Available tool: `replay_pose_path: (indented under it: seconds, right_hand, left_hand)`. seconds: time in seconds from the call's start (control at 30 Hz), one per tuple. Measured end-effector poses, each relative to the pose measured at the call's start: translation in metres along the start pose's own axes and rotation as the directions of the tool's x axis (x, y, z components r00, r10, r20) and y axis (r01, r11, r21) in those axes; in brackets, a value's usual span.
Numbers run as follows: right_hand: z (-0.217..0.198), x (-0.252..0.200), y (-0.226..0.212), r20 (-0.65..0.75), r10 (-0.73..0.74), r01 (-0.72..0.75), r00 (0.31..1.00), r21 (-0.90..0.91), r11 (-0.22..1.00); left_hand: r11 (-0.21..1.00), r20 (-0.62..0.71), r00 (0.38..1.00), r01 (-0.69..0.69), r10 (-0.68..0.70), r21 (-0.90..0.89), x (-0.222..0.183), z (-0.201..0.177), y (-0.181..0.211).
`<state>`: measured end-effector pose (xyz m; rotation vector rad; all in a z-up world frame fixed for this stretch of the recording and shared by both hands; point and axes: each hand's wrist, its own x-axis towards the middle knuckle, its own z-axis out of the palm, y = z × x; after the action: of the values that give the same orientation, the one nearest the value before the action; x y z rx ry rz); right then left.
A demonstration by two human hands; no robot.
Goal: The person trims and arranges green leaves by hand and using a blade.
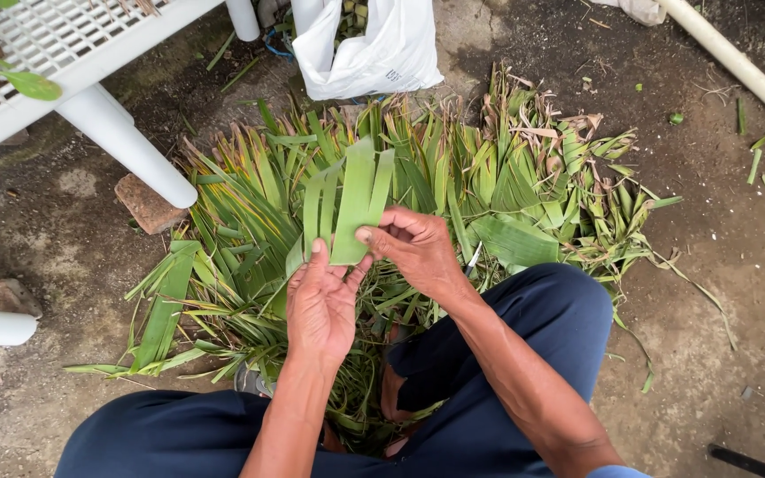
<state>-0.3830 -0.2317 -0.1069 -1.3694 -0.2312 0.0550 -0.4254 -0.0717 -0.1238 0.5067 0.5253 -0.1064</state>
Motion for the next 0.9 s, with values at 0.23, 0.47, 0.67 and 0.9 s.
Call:
replay_pose_path:
  seconds: [0.23, 0.47, 0.67, 0.9]
  right_hand:
    - [0.015, -0.004, -0.03, -0.005, 0.043, -0.043, 0.999, 0.016, 0.999]
    - [0.018, -0.002, -0.028, -0.08, 0.058, -0.058, 0.995, 0.007, 0.998]
    - [0.018, -0.001, -0.019, -0.099, 0.05, -0.054, 0.994, -0.03, 0.998]
    - [0.026, -0.002, -0.022, -0.104, 0.044, -0.048, 0.994, -0.043, 0.998]
  left_hand:
    - [1.0, 0.037, 0.999, 0.012, -0.013, 0.004, -0.016, 0.024, 0.007]
    - [1.0, 0.067, 0.998, -0.02, 0.019, 0.02, -0.028, 0.045, 0.014]
    - [0.997, 0.08, 0.994, -0.071, 0.068, 0.03, -0.026, 0.043, 0.013]
    - [0.997, 0.063, 0.997, -0.057, 0.054, 0.058, -0.005, 0.014, -0.001]
